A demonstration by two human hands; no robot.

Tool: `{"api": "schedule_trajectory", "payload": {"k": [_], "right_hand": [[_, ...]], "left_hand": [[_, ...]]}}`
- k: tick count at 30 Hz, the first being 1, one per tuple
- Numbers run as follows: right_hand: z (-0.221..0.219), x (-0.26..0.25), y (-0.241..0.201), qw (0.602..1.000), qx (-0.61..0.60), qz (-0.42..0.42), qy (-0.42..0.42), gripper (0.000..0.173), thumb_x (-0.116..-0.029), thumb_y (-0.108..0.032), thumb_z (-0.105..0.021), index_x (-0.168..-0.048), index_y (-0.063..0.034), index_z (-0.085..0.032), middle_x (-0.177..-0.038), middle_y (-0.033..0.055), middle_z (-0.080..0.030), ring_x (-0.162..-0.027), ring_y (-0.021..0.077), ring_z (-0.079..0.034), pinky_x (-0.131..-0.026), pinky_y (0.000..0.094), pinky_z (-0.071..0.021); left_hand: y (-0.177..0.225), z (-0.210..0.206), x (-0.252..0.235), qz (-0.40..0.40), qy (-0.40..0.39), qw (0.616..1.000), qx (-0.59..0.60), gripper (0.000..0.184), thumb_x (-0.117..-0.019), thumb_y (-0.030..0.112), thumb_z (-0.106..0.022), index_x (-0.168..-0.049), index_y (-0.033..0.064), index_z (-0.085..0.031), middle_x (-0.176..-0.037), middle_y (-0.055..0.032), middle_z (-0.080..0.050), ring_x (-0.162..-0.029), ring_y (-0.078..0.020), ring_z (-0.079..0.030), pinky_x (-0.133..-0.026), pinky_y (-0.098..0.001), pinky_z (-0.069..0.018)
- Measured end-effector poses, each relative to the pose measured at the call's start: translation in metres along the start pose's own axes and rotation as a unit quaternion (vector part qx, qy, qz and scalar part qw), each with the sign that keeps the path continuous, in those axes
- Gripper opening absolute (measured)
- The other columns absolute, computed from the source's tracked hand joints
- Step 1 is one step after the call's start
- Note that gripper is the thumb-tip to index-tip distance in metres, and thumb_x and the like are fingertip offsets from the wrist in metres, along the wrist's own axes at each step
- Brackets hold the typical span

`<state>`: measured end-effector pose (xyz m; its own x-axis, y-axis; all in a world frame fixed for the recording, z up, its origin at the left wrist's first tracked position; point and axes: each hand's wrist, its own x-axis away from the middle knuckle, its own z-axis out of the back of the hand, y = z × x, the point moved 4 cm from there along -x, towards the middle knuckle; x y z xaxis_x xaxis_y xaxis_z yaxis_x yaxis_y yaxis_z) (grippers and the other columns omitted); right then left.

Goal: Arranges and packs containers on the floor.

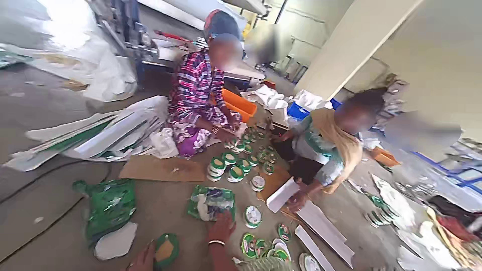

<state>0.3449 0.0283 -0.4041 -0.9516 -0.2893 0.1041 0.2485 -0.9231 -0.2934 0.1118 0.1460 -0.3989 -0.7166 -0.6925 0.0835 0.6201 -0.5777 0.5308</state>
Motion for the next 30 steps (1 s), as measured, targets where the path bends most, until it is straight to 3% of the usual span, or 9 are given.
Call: {"api": "schedule_trajectory", "payload": {"k": [2, 4, 6, 9, 14, 17, 19, 26, 30], "right_hand": [[0.010, 0.015, -0.010, 0.998, -0.053, 0.012, 0.011, 0.062, -0.0850, -0.032, -0.079, -0.136, -0.0024, -0.062, -0.154, 0.0234, -0.047, -0.147, 0.0420, -0.037, -0.118, 0.0662, -0.0230], [0.020, 0.034, -0.028, 0.992, -0.082, 0.069, -0.067, 0.054, -0.0861, -0.019, -0.078, -0.136, -0.0042, -0.063, -0.153, 0.0228, -0.048, -0.144, 0.0436, -0.041, -0.114, 0.0641, -0.0312], [0.021, 0.059, -0.044, 0.971, -0.068, 0.131, -0.186, 0.049, -0.0896, -0.010, -0.071, -0.137, -0.0071, -0.062, -0.153, 0.0234, -0.047, -0.144, 0.0450, -0.039, -0.115, 0.0635, -0.0317], [0.009, 0.088, -0.060, 0.954, -0.052, 0.189, -0.226, 0.046, -0.0875, -0.004, -0.069, -0.134, -0.0063, -0.065, -0.149, 0.0262, -0.050, -0.141, 0.0457, -0.043, -0.114, 0.0627, -0.0336], [-0.006, 0.091, -0.075, 0.955, 0.040, 0.200, -0.213, 0.050, -0.0921, -0.005, -0.063, -0.140, -0.0182, -0.063, -0.162, 0.0216, -0.036, -0.151, 0.0453, -0.028, -0.118, 0.0682, -0.0228], [-0.010, 0.117, -0.062, 0.953, 0.095, 0.228, -0.176, 0.047, -0.1026, -0.010, -0.051, -0.149, -0.0176, -0.056, -0.162, 0.0216, -0.037, -0.154, 0.0450, -0.024, -0.120, 0.0712, -0.0139], [-0.008, 0.141, -0.057, 0.941, 0.136, 0.244, -0.192, 0.052, -0.1019, -0.003, -0.048, -0.152, -0.0167, -0.051, -0.165, 0.0195, -0.033, -0.156, 0.0428, -0.019, -0.121, 0.0716, -0.0087], [-0.007, 0.106, -0.080, 0.950, 0.111, 0.233, -0.174, 0.054, -0.0988, -0.007, -0.056, -0.150, -0.0240, -0.054, -0.166, 0.0199, -0.029, -0.156, 0.0441, -0.017, -0.120, 0.0716, -0.0114], [-0.003, 0.118, -0.065, 0.945, 0.117, 0.243, -0.186, 0.051, -0.1024, -0.007, -0.049, -0.152, -0.0214, -0.052, -0.163, 0.0223, -0.034, -0.154, 0.0452, -0.022, -0.121, 0.0709, -0.0115]], "left_hand": [[0.002, 0.003, 0.003, 0.034, -0.005, 0.999, -0.005, 0.097, -0.0750, 0.038, -0.089, -0.151, -0.0025, -0.045, -0.139, -0.0310, -0.058, -0.127, -0.0499, -0.057, -0.109, -0.0698, -0.0352], [0.004, 0.006, 0.002, 0.079, -0.049, 0.996, -0.010, 0.096, -0.0774, 0.039, -0.087, -0.154, 0.0023, -0.043, -0.144, -0.0260, -0.056, -0.134, -0.0446, -0.053, -0.113, -0.0656, -0.0337], [0.003, 0.008, 0.000, 0.097, -0.083, 0.992, -0.016, 0.093, -0.0815, 0.039, -0.084, -0.156, 0.0047, -0.040, -0.148, -0.0227, -0.054, -0.137, -0.0413, -0.051, -0.115, -0.0633, -0.0324], [0.004, 0.010, -0.004, 0.098, -0.100, 0.990, -0.005, 0.084, -0.0859, 0.026, -0.079, -0.157, 0.0048, -0.038, -0.151, -0.0212, -0.051, -0.140, -0.0403, -0.047, -0.115, -0.0616, -0.0318], [0.002, 0.014, 0.000, 0.109, -0.114, 0.987, 0.020, 0.087, -0.0873, 0.021, -0.077, -0.160, 0.0070, -0.032, -0.153, -0.0191, -0.049, -0.143, -0.0383, -0.045, -0.118, -0.0596, -0.0287], [0.001, 0.016, -0.002, 0.114, -0.111, 0.987, 0.025, 0.089, -0.0872, 0.022, -0.078, -0.161, 0.0071, -0.030, -0.152, -0.0200, -0.050, -0.142, -0.0392, -0.046, -0.117, -0.0606, -0.0297], [0.001, 0.015, -0.003, 0.122, -0.121, 0.985, 0.024, 0.090, -0.0879, 0.026, -0.076, -0.162, 0.0076, -0.028, -0.151, -0.0203, -0.051, -0.142, -0.0390, -0.046, -0.117, -0.0595, -0.0307], [0.001, 0.015, -0.001, 0.126, -0.125, 0.984, 0.026, 0.092, -0.0890, 0.024, -0.075, -0.163, 0.0085, -0.024, -0.148, -0.0201, -0.054, -0.140, -0.0395, -0.048, -0.116, -0.0590, -0.0314], [0.000, 0.017, -0.003, 0.130, -0.126, 0.983, 0.031, 0.092, -0.0881, 0.024, -0.076, -0.163, 0.0087, -0.024, -0.149, -0.0206, -0.053, -0.140, -0.0389, -0.047, -0.116, -0.0597, -0.0308]]}}
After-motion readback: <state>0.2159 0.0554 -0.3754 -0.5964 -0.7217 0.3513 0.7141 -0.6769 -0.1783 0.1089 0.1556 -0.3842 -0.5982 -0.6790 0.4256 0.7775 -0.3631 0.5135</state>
